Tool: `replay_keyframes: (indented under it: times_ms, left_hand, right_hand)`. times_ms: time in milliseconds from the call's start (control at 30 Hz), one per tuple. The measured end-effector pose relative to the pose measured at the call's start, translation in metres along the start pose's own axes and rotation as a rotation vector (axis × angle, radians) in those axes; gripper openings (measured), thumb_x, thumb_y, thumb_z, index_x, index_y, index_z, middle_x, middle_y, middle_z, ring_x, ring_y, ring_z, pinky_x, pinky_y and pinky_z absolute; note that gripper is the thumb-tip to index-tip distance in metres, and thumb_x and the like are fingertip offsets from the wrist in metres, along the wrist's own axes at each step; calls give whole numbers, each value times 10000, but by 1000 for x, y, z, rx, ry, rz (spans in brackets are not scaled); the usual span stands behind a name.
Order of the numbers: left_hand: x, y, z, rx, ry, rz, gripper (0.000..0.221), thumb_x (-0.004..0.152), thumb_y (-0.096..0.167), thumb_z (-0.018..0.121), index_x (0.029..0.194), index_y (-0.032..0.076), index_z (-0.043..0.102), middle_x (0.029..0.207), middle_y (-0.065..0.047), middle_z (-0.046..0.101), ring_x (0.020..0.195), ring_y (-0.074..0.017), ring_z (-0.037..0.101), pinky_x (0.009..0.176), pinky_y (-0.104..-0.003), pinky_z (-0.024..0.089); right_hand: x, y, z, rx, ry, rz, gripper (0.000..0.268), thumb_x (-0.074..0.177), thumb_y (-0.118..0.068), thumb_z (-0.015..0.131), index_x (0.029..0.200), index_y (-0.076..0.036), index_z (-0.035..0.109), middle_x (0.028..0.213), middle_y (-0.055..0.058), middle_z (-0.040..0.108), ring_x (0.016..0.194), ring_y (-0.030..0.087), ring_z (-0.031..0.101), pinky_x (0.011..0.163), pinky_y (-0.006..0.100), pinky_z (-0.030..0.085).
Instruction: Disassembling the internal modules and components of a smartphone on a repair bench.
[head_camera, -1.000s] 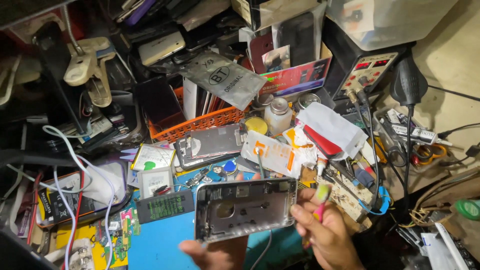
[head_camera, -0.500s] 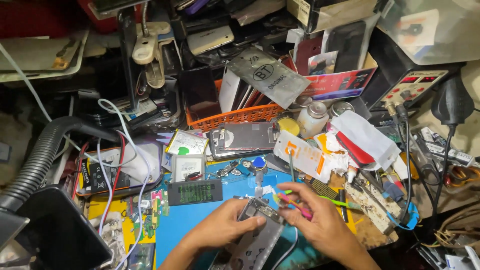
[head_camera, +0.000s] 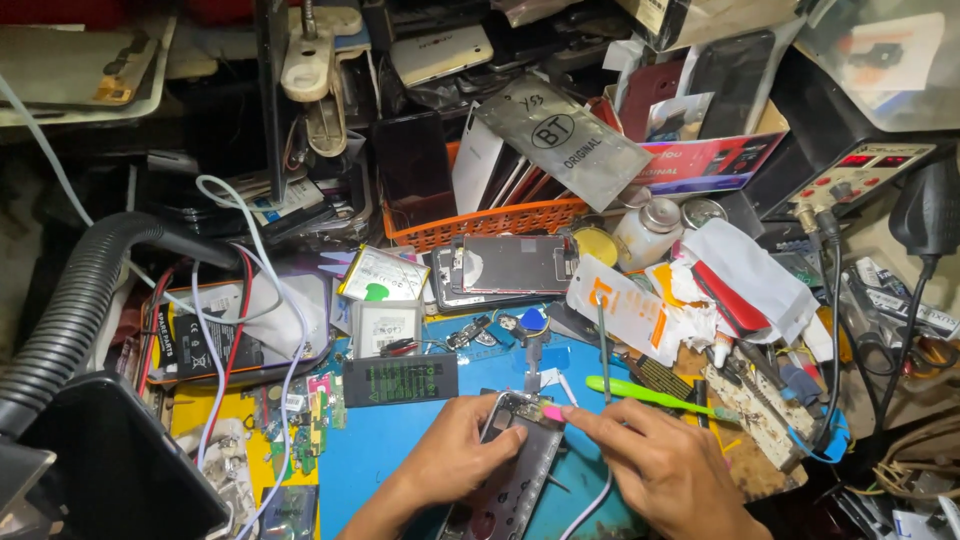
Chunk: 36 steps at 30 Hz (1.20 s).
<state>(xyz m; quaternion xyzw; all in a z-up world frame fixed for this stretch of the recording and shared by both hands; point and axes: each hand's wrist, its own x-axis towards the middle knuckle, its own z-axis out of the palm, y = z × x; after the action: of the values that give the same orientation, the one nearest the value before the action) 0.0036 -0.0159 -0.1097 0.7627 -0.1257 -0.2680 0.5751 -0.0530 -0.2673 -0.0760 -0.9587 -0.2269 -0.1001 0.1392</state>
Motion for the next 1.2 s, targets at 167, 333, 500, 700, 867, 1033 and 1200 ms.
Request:
replay_keyframes:
  times_ms: [167, 333, 500, 700, 867, 1033, 1200]
  left_hand:
    - [-1, 9, 3, -1, -46, -32, 180, 945, 278, 623, 818, 153, 649, 746, 68, 601, 699, -87, 511, 637, -307, 404]
    - [1, 10, 8, 1, -57, -51, 221, 949, 271, 644, 765, 151, 658, 749, 54, 644, 695, -102, 530, 637, -320, 402]
    - [9, 28, 32, -94, -209, -12, 218, 921, 227, 617, 737, 159, 523, 651, 63, 474, 611, -91, 406, 577, -310, 308]
    - [38, 4, 57, -39, -89, -59, 248, 932, 287, 669, 749, 166, 553, 689, 31, 560, 656, -129, 513, 647, -326, 389]
    - [48, 23, 71, -107, -184, -27, 289, 871, 203, 598, 1136, 202, 715, 835, 27, 646, 747, -105, 564, 736, -277, 439]
    - [49, 31, 76, 27, -198, -49, 293, 885, 265, 612, 1154, 202, 709, 953, 22, 737, 787, -111, 626, 739, -286, 478]
    - [51, 32, 81, 149, -176, 7, 273, 884, 228, 598, 1127, 210, 722, 698, 9, 640, 560, -123, 455, 579, -323, 376]
  right_hand:
    - [5, -5, -17, -32, 69, -134, 542, 884, -133, 620, 1372, -366, 649, 911, -58, 682, 736, 159, 692, 544, 357, 536]
    - [2, 13, -31, -11, -10, -167, 496, 909, -176, 604, 1357, -375, 677, 926, -68, 707, 761, 179, 714, 596, 356, 556]
    - [0, 11, -46, 62, 112, -256, 465, 928, -60, 594, 1343, -252, 677, 935, -7, 686, 745, 206, 689, 623, 349, 545]
    - [-34, 39, -54, -19, 44, -83, 361, 893, -197, 686, 1224, -324, 753, 992, -47, 727, 805, 193, 733, 642, 367, 574]
    - [-41, 35, -65, 96, 164, 27, 388, 906, -69, 632, 1243, -227, 739, 997, -1, 740, 835, 182, 738, 703, 316, 568]
    - [-53, 44, -33, 43, 168, 6, 431, 873, -52, 644, 1229, -270, 752, 1000, -50, 739, 903, 207, 723, 809, 350, 567]
    - [-53, 48, -40, -1, 16, 26, 362, 852, -155, 730, 1188, -286, 758, 950, -33, 708, 728, 234, 697, 619, 411, 539]
